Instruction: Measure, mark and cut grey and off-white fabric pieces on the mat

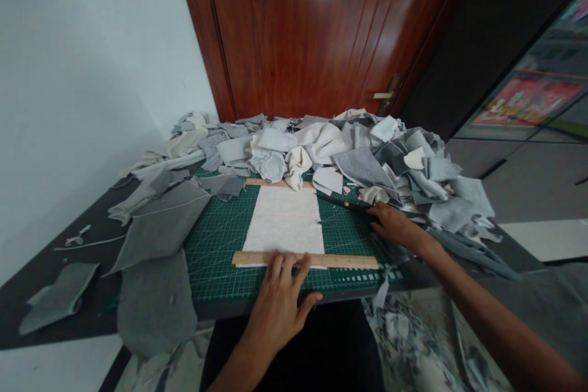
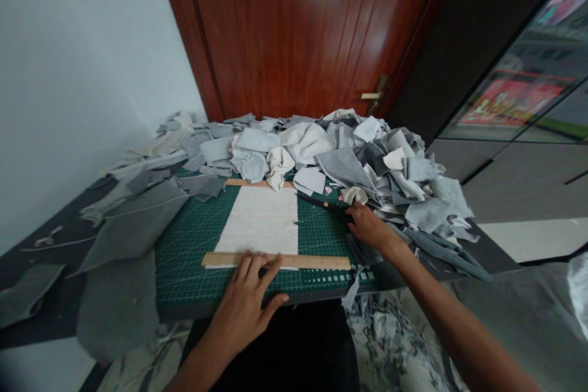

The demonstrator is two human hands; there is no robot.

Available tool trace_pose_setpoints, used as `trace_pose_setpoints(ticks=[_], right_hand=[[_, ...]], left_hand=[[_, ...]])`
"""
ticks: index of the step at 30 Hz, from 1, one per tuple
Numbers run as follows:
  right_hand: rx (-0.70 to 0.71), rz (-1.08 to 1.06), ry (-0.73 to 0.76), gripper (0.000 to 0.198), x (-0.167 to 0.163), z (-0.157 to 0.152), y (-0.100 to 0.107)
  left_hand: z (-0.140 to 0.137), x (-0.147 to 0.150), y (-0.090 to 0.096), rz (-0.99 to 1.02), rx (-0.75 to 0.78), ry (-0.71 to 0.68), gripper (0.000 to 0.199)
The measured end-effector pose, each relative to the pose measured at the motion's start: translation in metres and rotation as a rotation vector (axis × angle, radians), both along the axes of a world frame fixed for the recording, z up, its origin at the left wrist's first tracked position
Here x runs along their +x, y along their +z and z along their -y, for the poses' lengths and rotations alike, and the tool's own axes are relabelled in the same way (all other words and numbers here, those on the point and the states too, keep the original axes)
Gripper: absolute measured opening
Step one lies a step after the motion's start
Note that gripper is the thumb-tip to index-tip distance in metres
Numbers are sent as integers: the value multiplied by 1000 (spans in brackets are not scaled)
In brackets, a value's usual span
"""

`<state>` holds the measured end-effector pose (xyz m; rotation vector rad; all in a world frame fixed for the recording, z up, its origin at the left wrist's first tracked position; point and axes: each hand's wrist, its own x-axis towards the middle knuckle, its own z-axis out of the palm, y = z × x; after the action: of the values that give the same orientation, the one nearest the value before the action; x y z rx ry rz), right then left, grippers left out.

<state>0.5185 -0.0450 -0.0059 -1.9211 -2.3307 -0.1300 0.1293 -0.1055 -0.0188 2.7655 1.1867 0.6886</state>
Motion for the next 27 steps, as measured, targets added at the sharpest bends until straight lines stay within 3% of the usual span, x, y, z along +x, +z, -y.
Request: trace_pose_setpoints(ticks=[5, 11, 13, 15, 17, 20, 23, 27], right_hand=[[-84, 24, -52, 42, -10, -8, 32], [197, 12, -241, 35, 4, -3, 72], [313, -133, -312, 29, 8, 10, 82], [304, -395, -311, 33, 6, 30, 88], [220, -641, -305, 38, -3, 54, 87], [71, -793, -253, 40, -25, 89, 74], [11, -675, -180, 33, -48, 108, 51], [-102, -484, -81, 30, -56, 104, 20]], left_hand=[[1, 2, 2, 25, -9, 2, 55], [3, 2, 10, 42, -9, -11, 52], [4, 2, 10, 48, -8, -14, 52], [4, 3, 10, 53, -5, -12, 53], [5, 3, 9, 57, -8, -6, 53], [5, 4, 7, 72, -16, -2, 52], [5, 5, 5, 80, -23, 1, 51], [6, 5, 5, 77, -12, 5, 51]])
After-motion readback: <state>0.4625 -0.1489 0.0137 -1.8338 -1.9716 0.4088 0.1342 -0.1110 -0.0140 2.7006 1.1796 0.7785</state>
